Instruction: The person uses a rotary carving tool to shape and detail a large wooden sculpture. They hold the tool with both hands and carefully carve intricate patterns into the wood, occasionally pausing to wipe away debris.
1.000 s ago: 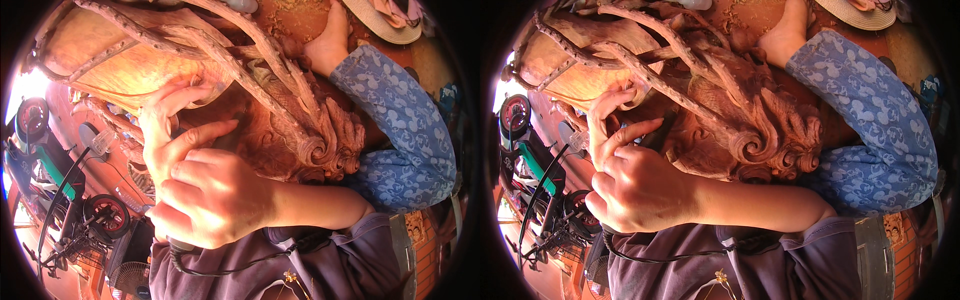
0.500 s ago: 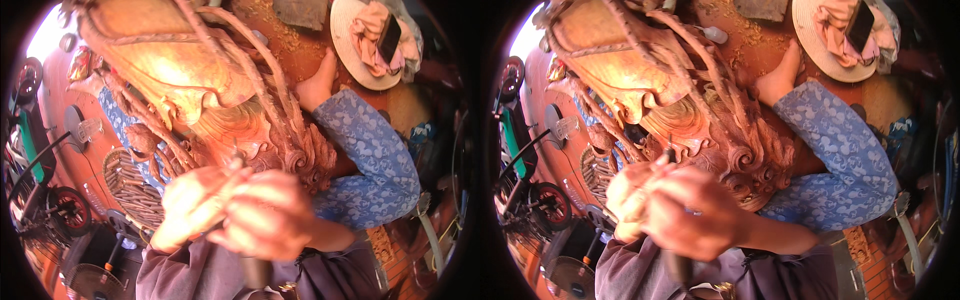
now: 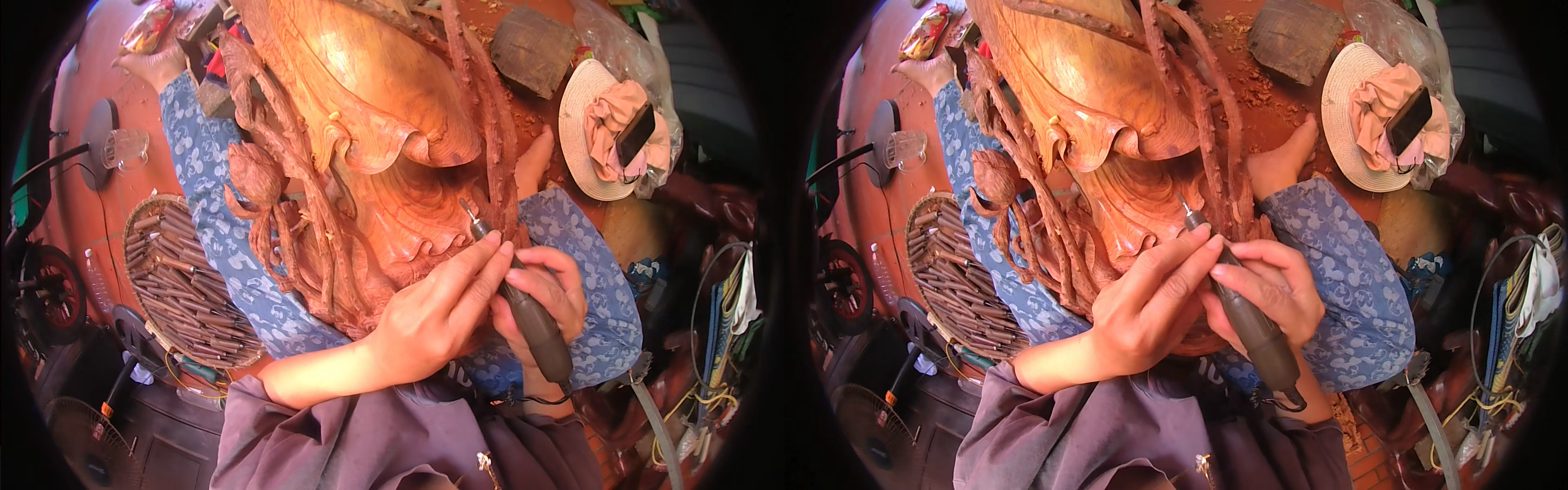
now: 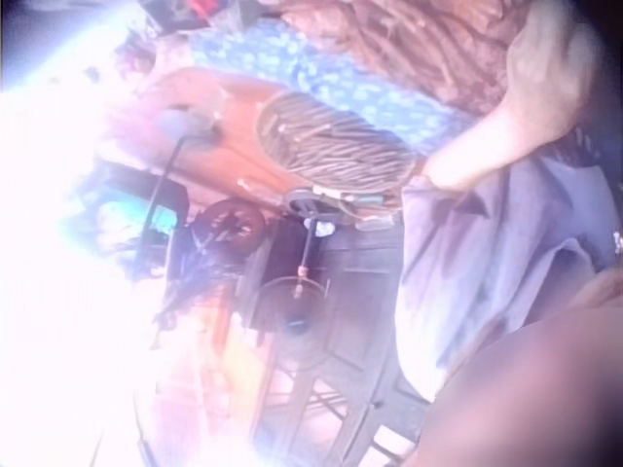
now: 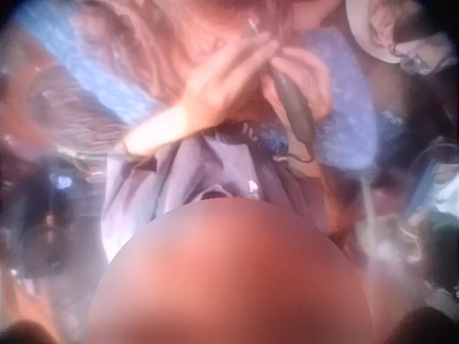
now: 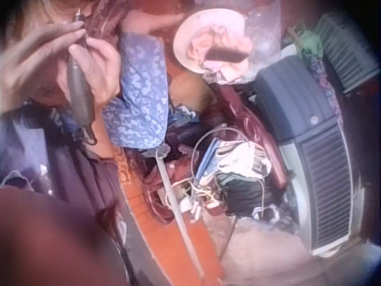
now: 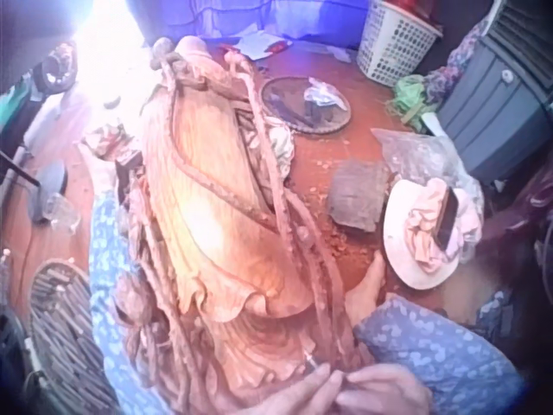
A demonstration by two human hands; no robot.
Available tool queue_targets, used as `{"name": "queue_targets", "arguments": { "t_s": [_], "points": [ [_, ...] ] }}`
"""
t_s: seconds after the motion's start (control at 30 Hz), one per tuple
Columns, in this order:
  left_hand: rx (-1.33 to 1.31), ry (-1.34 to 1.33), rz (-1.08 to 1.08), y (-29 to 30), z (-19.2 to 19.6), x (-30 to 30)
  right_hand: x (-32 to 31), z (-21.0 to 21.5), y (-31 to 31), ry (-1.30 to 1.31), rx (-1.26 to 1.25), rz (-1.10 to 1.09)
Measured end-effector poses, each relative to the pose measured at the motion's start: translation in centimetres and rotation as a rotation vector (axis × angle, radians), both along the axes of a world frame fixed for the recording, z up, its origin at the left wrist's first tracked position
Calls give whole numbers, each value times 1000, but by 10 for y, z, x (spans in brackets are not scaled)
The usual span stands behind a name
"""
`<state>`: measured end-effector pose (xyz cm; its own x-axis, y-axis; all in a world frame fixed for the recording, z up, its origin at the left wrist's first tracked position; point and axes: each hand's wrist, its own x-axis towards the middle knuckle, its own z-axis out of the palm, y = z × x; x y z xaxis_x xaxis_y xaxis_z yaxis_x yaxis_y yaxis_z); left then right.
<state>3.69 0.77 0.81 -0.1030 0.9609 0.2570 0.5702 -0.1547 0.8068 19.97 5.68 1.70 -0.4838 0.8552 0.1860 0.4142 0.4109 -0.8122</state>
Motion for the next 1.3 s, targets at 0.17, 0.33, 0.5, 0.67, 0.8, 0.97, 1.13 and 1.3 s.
{"name": "queue_targets", "arguments": {
  "t_s": [0.17,0.33,0.5,0.67,0.8,0.97,1.13,1.3],
  "points": [
    [-177,-332,1,-17,1,-3,-8,-11,3,-10,64,-2],
    [-775,-1499,-50,-32,6,-9,-18,-19,-6,-100,120,-14],
    [-1034,-1872,-96,-24,-6,-5,-29,-20,-13,-145,98,-47],
    [-1071,-2003,28,-25,-7,1,-37,-22,-18,-139,93,-90],
    [-1009,-2107,-46,-25,-10,0,-33,-23,-18,-151,84,-42],
    [-916,-2081,-19,-20,-8,12,-20,-22,-1,-38,14,8],
    [-904,-1916,-146,-23,-10,10,-18,-23,4,12,-26,78],
    [-952,-1929,-110,-27,-8,7,-19,-22,3,4,-52,96]
  ]
}}
